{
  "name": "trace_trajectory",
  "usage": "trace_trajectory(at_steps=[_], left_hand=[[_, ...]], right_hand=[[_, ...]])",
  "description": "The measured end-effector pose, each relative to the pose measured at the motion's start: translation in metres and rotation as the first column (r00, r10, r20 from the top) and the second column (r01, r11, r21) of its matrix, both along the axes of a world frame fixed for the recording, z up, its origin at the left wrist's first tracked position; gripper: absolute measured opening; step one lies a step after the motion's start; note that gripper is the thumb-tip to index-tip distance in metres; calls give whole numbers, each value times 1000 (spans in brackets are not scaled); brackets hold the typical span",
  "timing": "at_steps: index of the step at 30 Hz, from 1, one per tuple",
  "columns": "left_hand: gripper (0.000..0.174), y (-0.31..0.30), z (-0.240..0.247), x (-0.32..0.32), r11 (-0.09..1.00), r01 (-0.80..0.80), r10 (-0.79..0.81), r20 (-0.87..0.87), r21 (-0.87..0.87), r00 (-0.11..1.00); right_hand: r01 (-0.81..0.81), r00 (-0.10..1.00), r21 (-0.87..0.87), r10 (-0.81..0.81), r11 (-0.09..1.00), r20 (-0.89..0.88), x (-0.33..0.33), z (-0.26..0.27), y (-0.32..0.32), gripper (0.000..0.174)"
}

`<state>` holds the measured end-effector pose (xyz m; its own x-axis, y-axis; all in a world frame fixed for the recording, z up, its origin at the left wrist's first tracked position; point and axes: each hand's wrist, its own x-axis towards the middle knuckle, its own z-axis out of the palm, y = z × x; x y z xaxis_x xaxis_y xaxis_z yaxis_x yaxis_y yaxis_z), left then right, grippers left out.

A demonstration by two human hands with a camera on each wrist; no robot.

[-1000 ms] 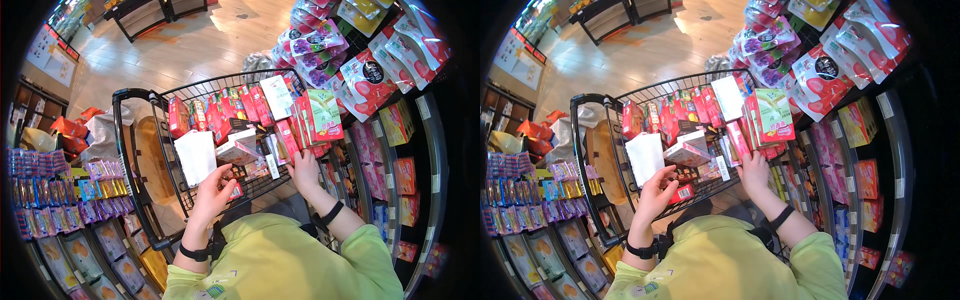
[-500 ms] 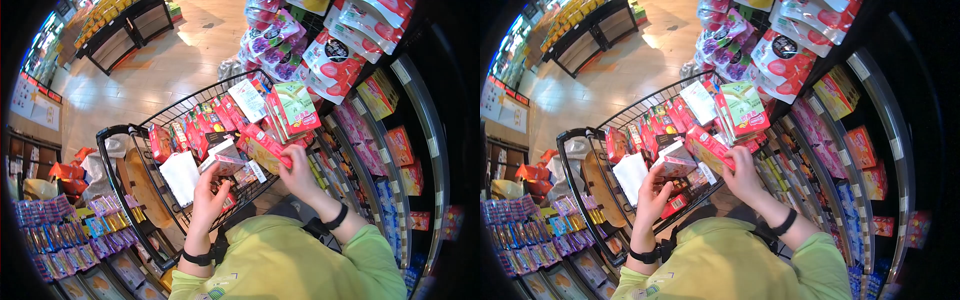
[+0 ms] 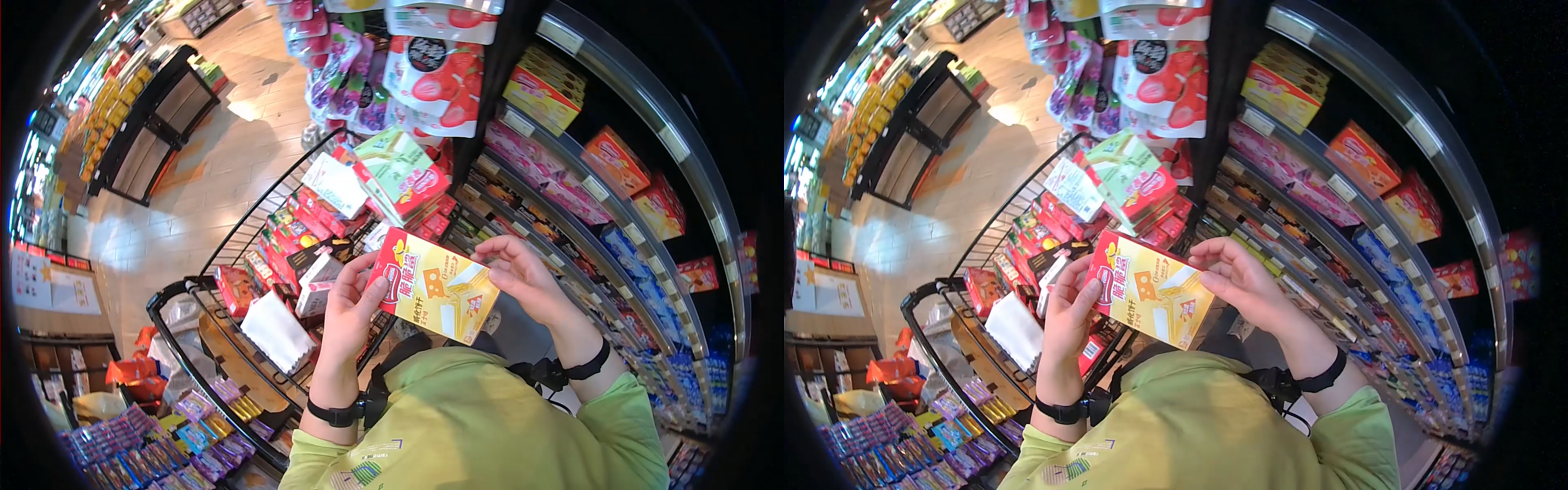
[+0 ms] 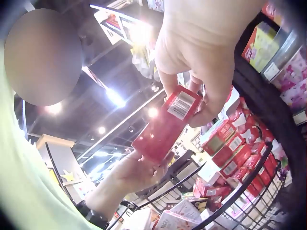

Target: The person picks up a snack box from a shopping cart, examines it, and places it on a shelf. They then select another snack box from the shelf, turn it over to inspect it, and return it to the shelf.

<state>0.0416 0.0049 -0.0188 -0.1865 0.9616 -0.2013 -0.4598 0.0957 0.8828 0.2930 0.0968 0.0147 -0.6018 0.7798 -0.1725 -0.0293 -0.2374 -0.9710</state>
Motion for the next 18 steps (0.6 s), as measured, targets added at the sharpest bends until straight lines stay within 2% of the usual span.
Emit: trace_trajectory(at_steps=[2,4,5,6,8,10,12,13,15,18], left_hand=[[38,10,-1,14,999,32,-32,29,1,999],[38,20,-2,28,995,86,-83,71,-47,994],[36,24,1,36,990,132,-130,36,-59,991],[36,30,1,46,986,153,-151,34,-60,988],[36,40,2,68,987,148,-132,220,-58,966],[40,49,8,84,975,216,-199,251,-45,947],[44,57,20,106,958,280,-236,391,-57,890],[47,62,20,116,939,328,-289,287,-101,914],[48,71,14,132,919,381,-330,336,-97,882],[47,85,3,158,885,443,-356,408,-143,841]], right_hand=[[-31,999,-45,31,999,-8,20,8,-2,46],[-20,999,-23,19,1000,-36,39,13,-4,49],[-33,998,-3,33,999,-60,49,13,-6,52],[-11,998,-4,11,1000,-61,59,14,-6,52],[-73,992,115,84,991,-93,78,14,-6,50],[-14,993,153,32,988,-114,95,13,-7,44],[101,991,51,-96,994,-94,112,18,-7,41],[114,989,57,-108,992,-99,119,25,-6,41],[158,974,-190,-184,969,-129,133,43,-4,40],[189,965,-229,-223,955,-135,152,51,-2,40]])
